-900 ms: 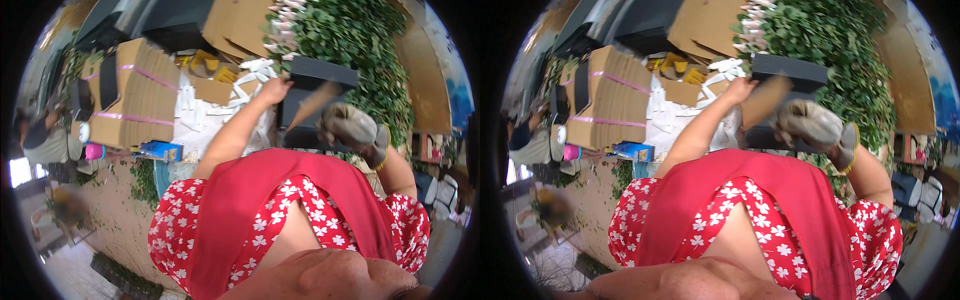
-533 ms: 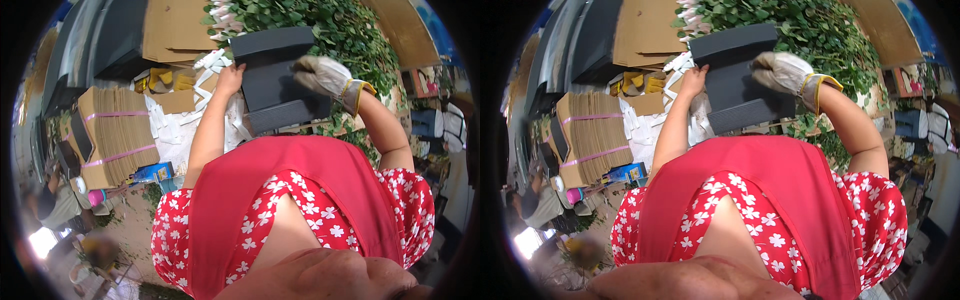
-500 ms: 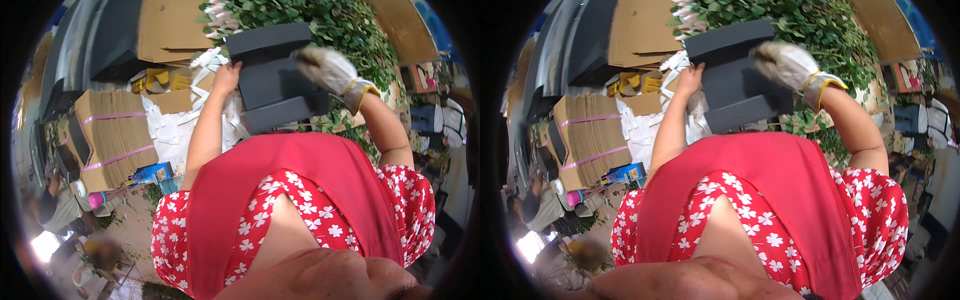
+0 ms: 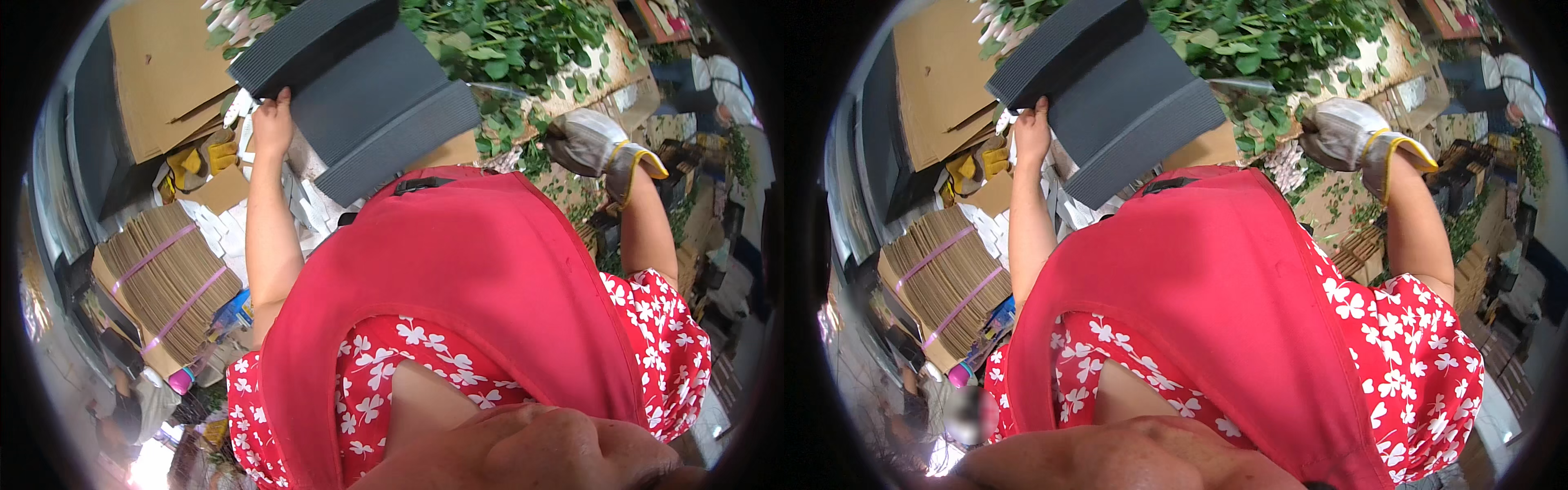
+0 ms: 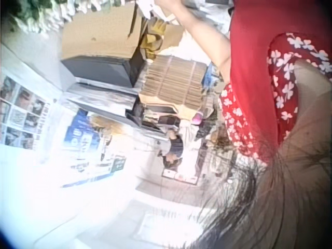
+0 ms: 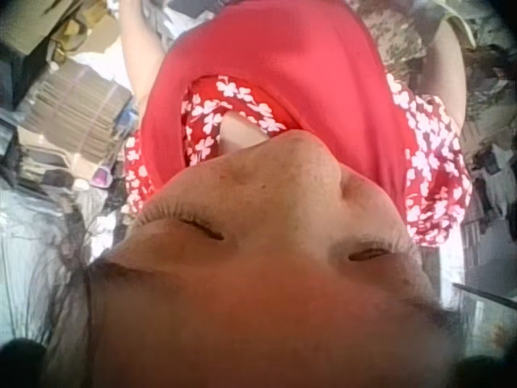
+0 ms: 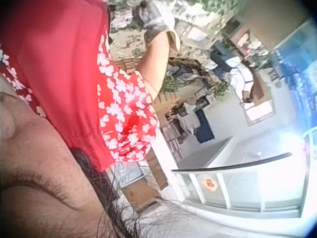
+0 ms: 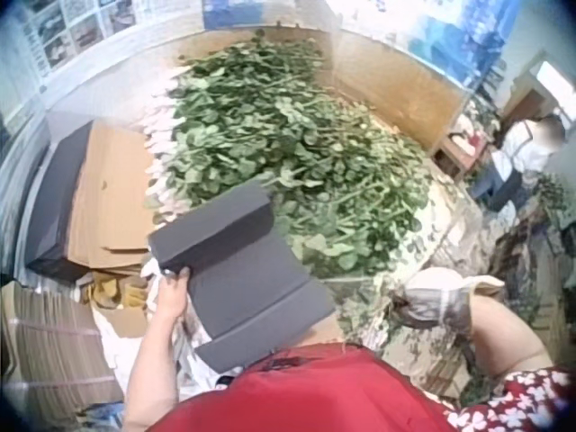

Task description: The person arranges pink roses and green leaves into a black rectangular container. They place the flowers and leaves into the container, adjust their positions, and then wrap the arrangement in clear plastic film.

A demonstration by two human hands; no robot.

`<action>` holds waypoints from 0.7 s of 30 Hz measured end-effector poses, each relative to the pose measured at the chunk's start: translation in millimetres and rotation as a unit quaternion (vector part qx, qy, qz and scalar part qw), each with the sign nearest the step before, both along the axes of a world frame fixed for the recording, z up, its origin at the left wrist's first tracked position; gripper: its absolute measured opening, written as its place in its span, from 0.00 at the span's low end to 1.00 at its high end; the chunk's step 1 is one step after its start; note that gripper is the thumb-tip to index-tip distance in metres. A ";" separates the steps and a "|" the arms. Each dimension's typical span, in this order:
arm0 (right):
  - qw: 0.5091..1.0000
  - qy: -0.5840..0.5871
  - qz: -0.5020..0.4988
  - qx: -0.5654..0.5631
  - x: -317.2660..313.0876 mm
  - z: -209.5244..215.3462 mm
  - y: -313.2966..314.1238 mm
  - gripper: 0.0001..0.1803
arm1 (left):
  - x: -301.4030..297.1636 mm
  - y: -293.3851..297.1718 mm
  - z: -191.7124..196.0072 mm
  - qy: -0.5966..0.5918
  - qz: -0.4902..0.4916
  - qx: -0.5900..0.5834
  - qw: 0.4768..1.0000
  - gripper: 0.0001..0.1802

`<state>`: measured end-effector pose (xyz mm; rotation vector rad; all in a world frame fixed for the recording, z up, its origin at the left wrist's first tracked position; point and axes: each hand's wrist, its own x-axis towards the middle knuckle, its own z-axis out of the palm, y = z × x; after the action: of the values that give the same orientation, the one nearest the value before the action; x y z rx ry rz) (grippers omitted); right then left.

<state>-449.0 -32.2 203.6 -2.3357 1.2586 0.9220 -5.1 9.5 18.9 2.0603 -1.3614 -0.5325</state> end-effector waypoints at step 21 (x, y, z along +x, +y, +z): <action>0.950 -0.236 -0.197 0.046 -12.2 78.5 54.4 0.15 | 3.1 -4.5 -0.6 -0.027 -0.013 0.025 0.999 0.32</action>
<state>-461.2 22.2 282.1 -1.9592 1.3581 0.2610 -2.0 5.0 18.3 2.1133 -1.4211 -0.5311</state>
